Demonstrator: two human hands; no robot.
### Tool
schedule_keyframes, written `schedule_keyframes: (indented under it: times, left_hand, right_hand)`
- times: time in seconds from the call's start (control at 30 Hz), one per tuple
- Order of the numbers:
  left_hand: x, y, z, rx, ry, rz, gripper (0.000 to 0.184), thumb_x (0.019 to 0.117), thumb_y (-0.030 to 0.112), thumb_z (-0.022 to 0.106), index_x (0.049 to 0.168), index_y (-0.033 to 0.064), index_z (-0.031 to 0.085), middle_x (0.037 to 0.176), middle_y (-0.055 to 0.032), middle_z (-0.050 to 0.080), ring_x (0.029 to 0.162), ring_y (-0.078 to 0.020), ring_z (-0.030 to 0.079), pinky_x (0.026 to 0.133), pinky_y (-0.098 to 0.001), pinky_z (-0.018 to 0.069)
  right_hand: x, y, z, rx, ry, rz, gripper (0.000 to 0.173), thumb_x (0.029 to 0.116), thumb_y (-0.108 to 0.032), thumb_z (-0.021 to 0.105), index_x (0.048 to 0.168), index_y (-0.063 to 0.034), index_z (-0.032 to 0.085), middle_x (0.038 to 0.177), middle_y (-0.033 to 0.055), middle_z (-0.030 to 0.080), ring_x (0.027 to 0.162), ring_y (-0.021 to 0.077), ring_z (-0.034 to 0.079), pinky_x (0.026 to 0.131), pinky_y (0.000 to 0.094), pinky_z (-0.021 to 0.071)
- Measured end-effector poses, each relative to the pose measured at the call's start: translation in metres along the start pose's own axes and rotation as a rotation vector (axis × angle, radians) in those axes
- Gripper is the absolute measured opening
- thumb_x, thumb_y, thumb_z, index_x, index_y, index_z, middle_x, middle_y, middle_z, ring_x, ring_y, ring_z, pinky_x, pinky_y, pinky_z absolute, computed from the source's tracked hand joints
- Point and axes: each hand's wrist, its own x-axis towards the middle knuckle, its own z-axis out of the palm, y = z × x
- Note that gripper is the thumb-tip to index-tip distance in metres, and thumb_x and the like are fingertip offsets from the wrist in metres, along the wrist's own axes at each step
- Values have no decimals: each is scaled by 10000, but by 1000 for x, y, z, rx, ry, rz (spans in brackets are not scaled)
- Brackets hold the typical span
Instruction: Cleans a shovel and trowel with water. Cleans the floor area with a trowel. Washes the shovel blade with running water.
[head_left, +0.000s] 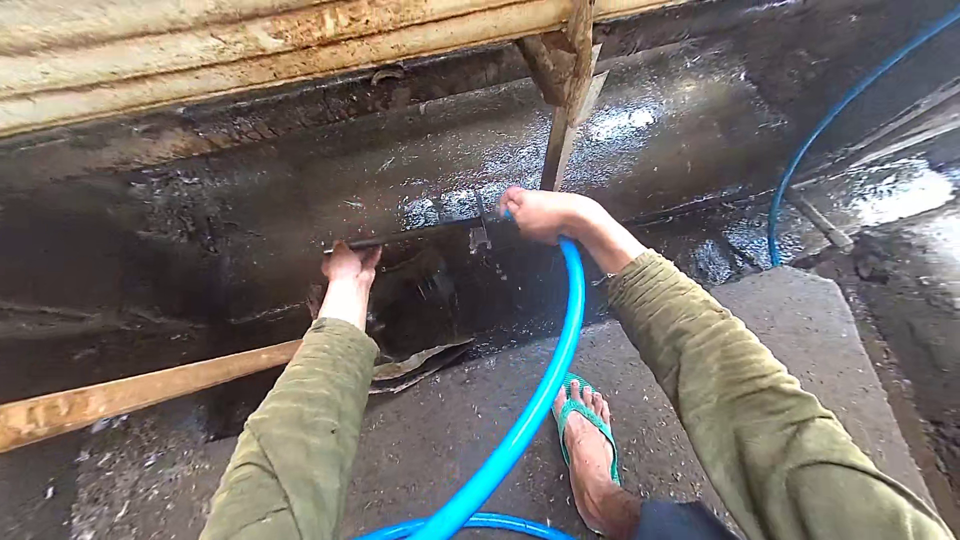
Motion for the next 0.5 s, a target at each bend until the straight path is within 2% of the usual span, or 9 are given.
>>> schedule_keyframes:
  times: [0.07,0.17,0.27,0.4,0.5]
  left_hand:
    - [0,-9,-3,-56,34,-51,456,1137,336,308,1471,28,344,1237,-221,594,1015,-280,669,834,-435,596]
    - [-3,-18,-5,-112,57,-45,415,1136,278,295,1452,16,359,1263,-216,567,1023,-279,657,841,-414,588]
    - [-5,-19,-4,-151,55,-28,359,1126,201,275,1412,10,377,1244,-204,549,1026,-266,631,850,-406,574]
    - [-1,-14,2,-272,5,31,304,1122,182,224,1326,30,390,1134,-154,522,990,-237,600,902,-424,550]
    - [-2,-5,14,-341,66,70,246,1110,207,226,1180,68,417,1002,-110,483,868,-226,565,855,-446,549]
  right_hand:
    - [-5,-2,-5,30,14,-23,288,1115,-194,347,1372,-145,468,805,69,488,560,160,420,517,346,380]
    - [-11,-6,-8,65,50,-65,284,1108,-193,338,1357,-148,467,758,60,470,522,155,409,485,334,363]
    - [-12,-13,-7,93,55,-90,312,1127,-238,298,1379,-164,466,768,71,484,526,174,420,492,348,376]
    - [-11,-19,-5,71,52,-104,304,1121,-239,312,1366,-168,478,727,67,473,510,175,423,481,346,371]
    - [-10,-19,-3,21,40,-84,302,1117,-228,333,1371,-149,475,758,82,492,543,192,454,511,368,398]
